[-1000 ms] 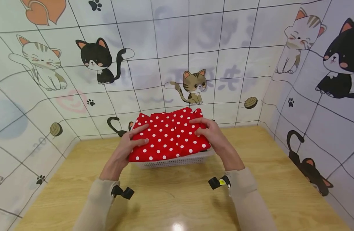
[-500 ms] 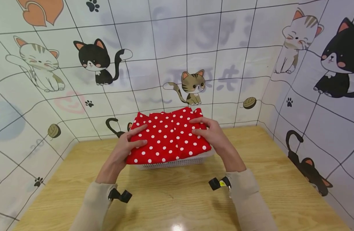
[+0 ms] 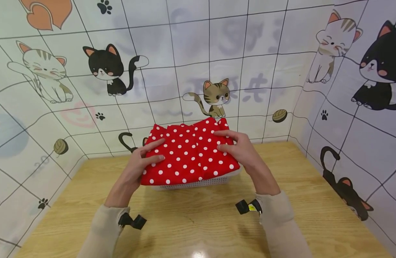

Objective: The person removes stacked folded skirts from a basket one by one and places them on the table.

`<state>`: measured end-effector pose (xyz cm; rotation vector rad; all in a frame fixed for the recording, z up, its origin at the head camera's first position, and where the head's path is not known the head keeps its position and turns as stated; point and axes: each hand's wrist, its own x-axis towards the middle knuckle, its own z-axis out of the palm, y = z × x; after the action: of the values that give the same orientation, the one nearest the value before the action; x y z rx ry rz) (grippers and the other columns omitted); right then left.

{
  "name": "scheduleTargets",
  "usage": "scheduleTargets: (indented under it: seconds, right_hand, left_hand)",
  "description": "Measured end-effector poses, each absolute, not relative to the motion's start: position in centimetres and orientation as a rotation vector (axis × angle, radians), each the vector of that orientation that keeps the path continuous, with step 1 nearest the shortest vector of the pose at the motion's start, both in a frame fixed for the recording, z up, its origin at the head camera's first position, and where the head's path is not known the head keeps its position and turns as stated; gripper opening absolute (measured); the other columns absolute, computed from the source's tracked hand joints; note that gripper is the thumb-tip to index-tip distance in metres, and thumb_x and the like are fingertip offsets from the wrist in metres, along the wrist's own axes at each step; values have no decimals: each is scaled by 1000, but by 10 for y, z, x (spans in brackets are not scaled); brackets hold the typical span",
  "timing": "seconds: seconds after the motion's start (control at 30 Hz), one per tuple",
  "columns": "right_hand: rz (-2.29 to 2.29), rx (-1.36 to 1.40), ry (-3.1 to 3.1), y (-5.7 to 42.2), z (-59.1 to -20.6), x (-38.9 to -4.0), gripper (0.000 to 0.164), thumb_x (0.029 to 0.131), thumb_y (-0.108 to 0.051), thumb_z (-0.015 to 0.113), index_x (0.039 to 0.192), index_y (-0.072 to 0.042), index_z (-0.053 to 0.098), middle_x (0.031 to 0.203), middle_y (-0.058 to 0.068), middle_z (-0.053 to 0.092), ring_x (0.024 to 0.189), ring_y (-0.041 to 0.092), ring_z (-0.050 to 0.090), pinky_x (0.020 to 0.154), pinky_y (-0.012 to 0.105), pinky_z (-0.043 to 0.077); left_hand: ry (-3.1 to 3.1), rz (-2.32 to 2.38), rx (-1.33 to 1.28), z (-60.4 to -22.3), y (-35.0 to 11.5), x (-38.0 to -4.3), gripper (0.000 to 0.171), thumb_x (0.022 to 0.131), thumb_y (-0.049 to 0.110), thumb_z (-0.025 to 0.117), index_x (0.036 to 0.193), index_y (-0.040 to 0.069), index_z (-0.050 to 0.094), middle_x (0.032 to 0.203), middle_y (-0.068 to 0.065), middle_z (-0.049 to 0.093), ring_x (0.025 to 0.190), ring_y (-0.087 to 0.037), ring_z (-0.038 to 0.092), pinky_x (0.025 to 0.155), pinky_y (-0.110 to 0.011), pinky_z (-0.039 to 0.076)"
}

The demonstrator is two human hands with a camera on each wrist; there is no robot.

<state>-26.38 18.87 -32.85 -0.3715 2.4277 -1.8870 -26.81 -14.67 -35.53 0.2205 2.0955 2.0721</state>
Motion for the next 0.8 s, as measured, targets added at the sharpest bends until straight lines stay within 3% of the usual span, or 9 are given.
scheduleTargets:
  seconds: [0.4,0.8]
  right_hand:
    - [-1928,-393,2426,187,-318,-253,51,99,-17,66,147,-5,55,153,20,44,111,24,64,82,29,63]
    - [-1930,-393,2418,186,-314,-249,51,100,-17,66,148,-6,54,151,20,45,109,22,65,83,29,63]
  left_hand:
    - [2107,2076,204,-347,-148,-261,64,93,17,72,152,32,53,155,-6,43,139,-27,48,91,-34,62]
    - [2117,2084,203,-341,-149,-257,62,94,19,71,151,32,53,154,-6,44,138,-27,49,90,-34,62]
